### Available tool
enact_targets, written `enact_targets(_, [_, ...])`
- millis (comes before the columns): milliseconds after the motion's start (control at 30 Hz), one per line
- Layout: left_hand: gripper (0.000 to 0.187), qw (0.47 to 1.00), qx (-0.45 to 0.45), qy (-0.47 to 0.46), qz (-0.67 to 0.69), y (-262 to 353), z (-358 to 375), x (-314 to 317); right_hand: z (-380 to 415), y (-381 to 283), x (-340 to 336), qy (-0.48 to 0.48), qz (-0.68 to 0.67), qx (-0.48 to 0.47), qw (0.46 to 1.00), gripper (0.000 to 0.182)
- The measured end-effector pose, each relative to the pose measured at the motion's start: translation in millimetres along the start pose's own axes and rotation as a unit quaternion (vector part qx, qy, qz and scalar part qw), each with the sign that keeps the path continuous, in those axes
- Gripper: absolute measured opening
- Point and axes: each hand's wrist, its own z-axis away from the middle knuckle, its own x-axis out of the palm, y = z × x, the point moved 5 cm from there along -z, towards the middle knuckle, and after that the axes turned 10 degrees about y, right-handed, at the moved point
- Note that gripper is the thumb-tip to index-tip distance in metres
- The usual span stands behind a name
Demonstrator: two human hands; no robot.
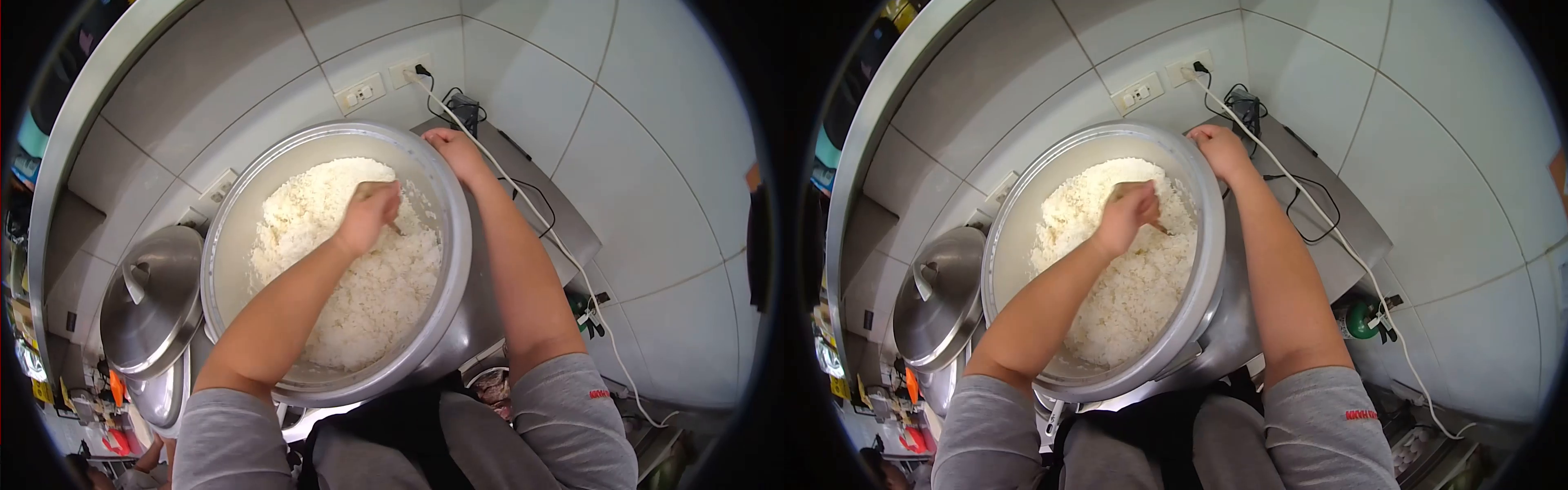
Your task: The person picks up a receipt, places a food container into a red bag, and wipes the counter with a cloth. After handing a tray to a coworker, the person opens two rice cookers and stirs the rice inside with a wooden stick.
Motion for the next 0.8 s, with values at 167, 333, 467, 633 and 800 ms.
enact_targets(167, [0.049, 0.996, -0.082, -0.001, -0.042, 21.6, 45.9, -67.5, -0.5, 2.6, 0.4, 0.004, -0.012, -0.003, 1.0, 0.027])
enact_targets(333, [0.049, 0.987, 0.054, -0.038, 0.144, 62.3, 21.0, -1.0, -0.2, 4.6, 0.9, 0.001, -0.01, -0.004, 1.0, 0.026])
enact_targets(467, [0.048, 0.991, 0.029, -0.004, 0.131, -9.6, 15.5, 15.6, 1.0, 2.4, 0.0, -0.011, -0.036, 0.007, 0.999, 0.026])
enact_targets(633, [0.048, 0.991, -0.032, -0.069, -0.108, 12.9, 61.3, -30.8, 5.9, 0.6, -1.0, -0.007, -0.038, 0.021, 0.999, 0.026])
enact_targets(800, [0.049, 0.988, 0.011, -0.07, -0.137, 56.0, 63.0, -33.6, 1.0, -0.1, -1.0, -0.004, -0.023, 0.006, 1.0, 0.027])
